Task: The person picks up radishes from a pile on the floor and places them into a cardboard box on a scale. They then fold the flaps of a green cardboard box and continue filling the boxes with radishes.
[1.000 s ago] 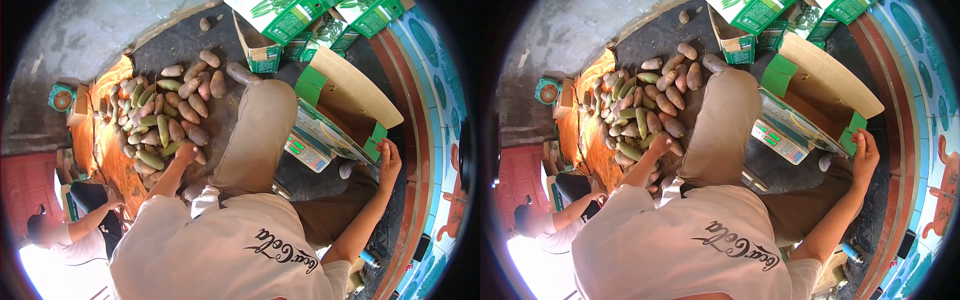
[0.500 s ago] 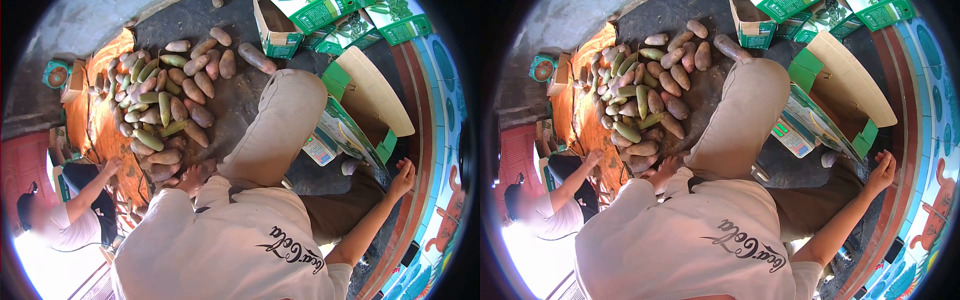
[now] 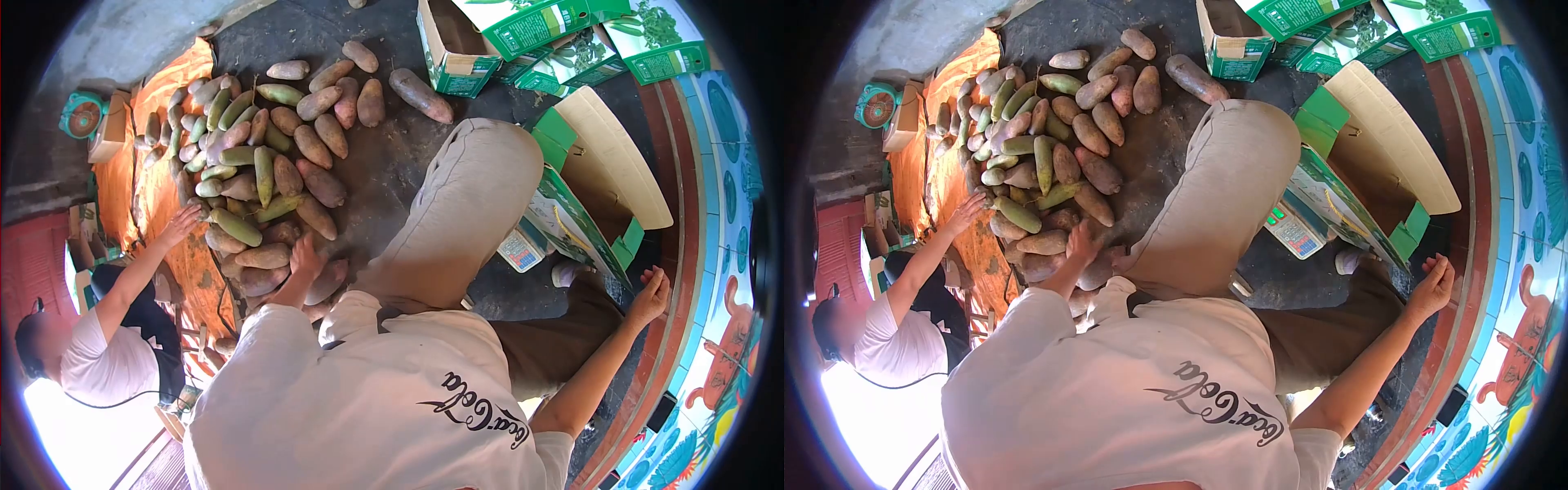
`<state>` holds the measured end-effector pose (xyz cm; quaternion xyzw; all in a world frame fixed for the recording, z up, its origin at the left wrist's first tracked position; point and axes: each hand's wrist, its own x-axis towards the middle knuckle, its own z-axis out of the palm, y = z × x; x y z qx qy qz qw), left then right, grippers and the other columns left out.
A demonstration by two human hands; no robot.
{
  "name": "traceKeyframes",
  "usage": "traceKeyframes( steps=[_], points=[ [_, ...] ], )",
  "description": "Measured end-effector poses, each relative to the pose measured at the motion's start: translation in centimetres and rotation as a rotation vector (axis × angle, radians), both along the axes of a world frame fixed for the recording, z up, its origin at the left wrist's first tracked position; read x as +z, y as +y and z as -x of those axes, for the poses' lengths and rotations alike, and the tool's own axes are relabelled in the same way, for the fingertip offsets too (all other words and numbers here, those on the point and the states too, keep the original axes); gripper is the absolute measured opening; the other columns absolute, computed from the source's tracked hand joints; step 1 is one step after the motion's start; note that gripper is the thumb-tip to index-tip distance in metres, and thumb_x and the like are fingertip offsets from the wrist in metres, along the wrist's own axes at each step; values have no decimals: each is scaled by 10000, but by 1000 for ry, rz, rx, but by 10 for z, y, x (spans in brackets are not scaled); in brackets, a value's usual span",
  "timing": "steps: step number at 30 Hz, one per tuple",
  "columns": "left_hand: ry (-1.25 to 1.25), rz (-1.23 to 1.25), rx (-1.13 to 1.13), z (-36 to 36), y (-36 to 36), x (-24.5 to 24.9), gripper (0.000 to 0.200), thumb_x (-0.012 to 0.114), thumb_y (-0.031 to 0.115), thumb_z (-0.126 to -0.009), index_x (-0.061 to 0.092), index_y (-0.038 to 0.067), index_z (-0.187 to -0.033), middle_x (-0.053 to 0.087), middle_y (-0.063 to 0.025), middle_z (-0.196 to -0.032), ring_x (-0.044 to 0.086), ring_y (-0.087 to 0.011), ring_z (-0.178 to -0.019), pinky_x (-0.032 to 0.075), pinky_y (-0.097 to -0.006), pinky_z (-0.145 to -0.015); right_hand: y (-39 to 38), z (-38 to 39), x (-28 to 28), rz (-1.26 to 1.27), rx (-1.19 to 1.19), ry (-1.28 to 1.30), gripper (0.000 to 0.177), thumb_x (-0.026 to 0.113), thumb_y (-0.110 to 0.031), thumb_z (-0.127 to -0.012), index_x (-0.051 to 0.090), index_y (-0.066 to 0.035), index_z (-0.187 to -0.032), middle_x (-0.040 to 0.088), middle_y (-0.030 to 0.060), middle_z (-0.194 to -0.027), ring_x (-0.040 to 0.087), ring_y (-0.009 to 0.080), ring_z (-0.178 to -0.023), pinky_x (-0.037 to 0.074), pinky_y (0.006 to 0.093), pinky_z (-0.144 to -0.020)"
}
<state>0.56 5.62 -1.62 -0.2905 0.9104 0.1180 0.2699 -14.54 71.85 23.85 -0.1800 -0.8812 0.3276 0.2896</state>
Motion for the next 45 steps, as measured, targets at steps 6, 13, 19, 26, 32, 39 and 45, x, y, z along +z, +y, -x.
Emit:
traceKeyframes(
  steps=[6,13,19,26,32,39,45],
  points=[
    [15,30,141,77,-33,-23,857,723,275,-727,233,152,-1420,321,-117,-1409,326,-311,-1307,339,-399,-1057,5,-8,2,-14,-36,-24,272,503,-239,-964,651,-12,-947,640,50,-777,586,96,-678,483,233,-641],
    [-105,-59,189,106,-46,-36,924,722,264,-729,160,134,-1451,287,-125,-1429,316,-300,-1326,341,-397,-1060,3,-9,3,-35,-52,-65,272,500,-239,-965,640,-12,-910,626,42,-771,579,87,-679,484,227,-621],
    [-193,-34,174,119,-47,-38,928,735,255,-726,165,131,-1448,303,-149,-1412,449,-323,-1233,427,-386,-984,-1,0,0,-42,-72,-123,283,506,-251,-962,647,-11,-910,626,38,-766,586,87,-678,491,227,-608],
    [-172,-8,257,106,-33,-34,853,816,250,-637,344,83,-1327,345,-166,-1380,485,-341,-1196,453,-392,-956,-13,6,-3,-47,-18,-94,261,529,-243,-954,644,-10,-924,621,31,-749,553,76,-651,467,219,-617],
    [-169,-153,221,101,-24,10,879,821,261,-623,330,71,-1326,453,-160,-1304,479,-318,-1211,446,-382,-967,-30,11,0,-74,-5,-110,235,538,-215,-948,638,-3,-932,613,33,-743,558,83,-652,470,225,-620],
    [-257,48,-48,94,4,-11,869,842,312,-580,372,120,-1285,481,-132,-1260,537,-292,-1145,477,-382,-927,-57,9,1,-80,138,-130,191,552,-176,-930,618,2,-912,609,89,-748,597,149,-690,482,270,-650],
    [2,-31,-10,115,20,55,768,844,307,-571,424,89,-1177,529,-143,-1129,557,-313,-1077,481,-392,-893,-90,3,30,-236,358,-161,203,605,-212,-875,615,-15,-920,602,127,-836,598,268,-775,469,344,-716]
  ],
)
